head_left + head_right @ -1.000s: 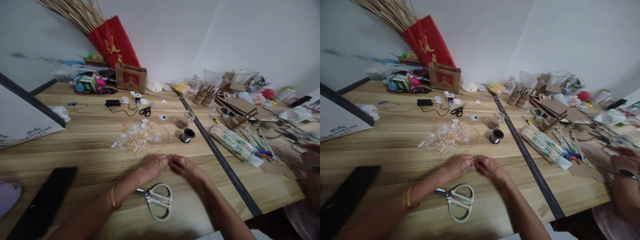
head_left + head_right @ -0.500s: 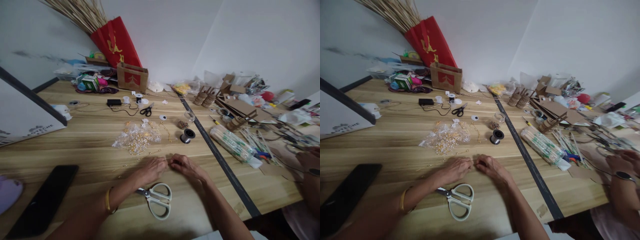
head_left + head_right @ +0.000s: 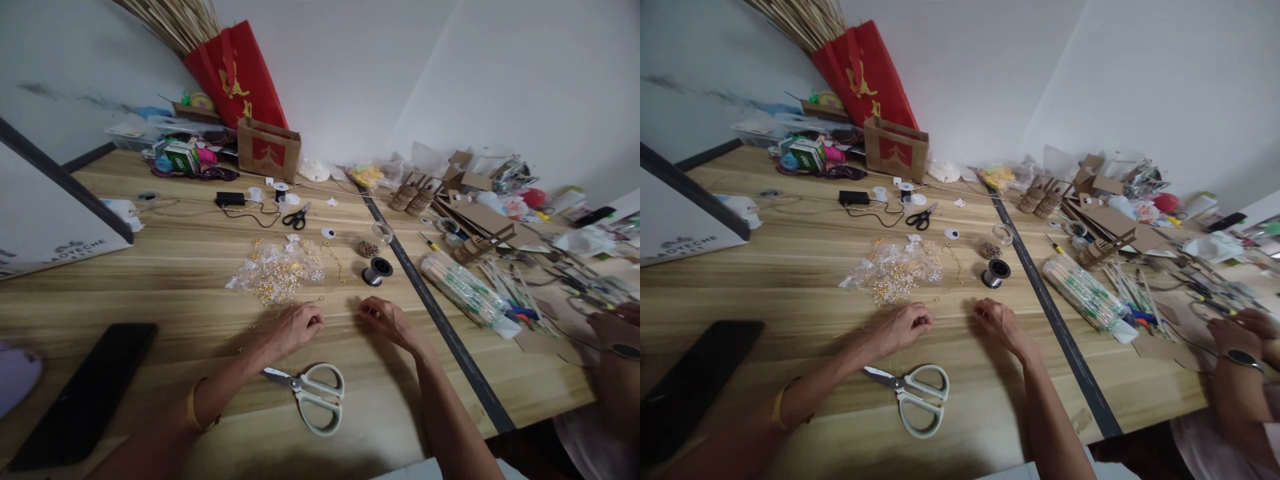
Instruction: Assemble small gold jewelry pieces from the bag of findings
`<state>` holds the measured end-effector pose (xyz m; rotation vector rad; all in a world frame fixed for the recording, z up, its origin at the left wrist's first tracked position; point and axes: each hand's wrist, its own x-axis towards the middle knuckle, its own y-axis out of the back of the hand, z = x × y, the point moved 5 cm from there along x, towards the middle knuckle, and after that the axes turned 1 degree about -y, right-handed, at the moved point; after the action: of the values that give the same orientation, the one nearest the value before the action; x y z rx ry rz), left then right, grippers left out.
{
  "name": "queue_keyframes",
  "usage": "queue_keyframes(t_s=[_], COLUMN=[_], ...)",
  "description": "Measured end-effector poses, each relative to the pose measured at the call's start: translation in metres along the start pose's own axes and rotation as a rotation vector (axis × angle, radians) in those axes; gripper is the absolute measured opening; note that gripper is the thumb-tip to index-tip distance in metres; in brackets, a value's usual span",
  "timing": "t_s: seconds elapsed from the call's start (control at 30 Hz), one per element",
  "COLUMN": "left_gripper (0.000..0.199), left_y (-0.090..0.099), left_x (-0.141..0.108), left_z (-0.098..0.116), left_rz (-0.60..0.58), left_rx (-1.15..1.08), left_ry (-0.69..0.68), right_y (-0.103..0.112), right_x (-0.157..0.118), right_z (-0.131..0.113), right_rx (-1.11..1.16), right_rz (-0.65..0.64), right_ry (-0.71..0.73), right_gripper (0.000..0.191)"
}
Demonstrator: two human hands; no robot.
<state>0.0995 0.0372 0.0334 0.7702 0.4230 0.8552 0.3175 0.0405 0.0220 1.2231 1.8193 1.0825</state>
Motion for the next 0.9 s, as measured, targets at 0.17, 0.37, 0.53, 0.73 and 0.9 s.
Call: queue_keyframes(t_s=[0.17,0.37,0.53,0.73,0.9], left_gripper=[0.018,0.018,0.021,0.02,0.021], left_y=[0.003,-0.002,-0.003,0.001,-0.001], left_x=[-0.008,-0.018,-0.019,-0.022,-0.023], left_z=[0.002,0.005,0.005,0.0,-0.012], left_rz=[0.023,-0.017,-0.014,0.002,0.059], left_rx=[0.04,0.191,0.164,0.119,0.094], left_ry=[-0.091,-0.174,-0.156,-0.107,-0.116], right_y=[-0.004,-0.01,-0.019,-0.041,-0.045], right_x=[-0.005,-0.014,-0.009,-0.006,-0.012], right_z=[-0.019,-0.063,-0.078,-0.069,-0.062], right_rx=[-0.171,-0.352,-0.508,-0.6,-0.611], right_rz=[-0.083,-0.174,-0.23,-0.237,-0.143], right_ry=[0.061,0.185,0.218,0.23,0.254], right_gripper=[0.017,0.021,0.016,0.016,0.018])
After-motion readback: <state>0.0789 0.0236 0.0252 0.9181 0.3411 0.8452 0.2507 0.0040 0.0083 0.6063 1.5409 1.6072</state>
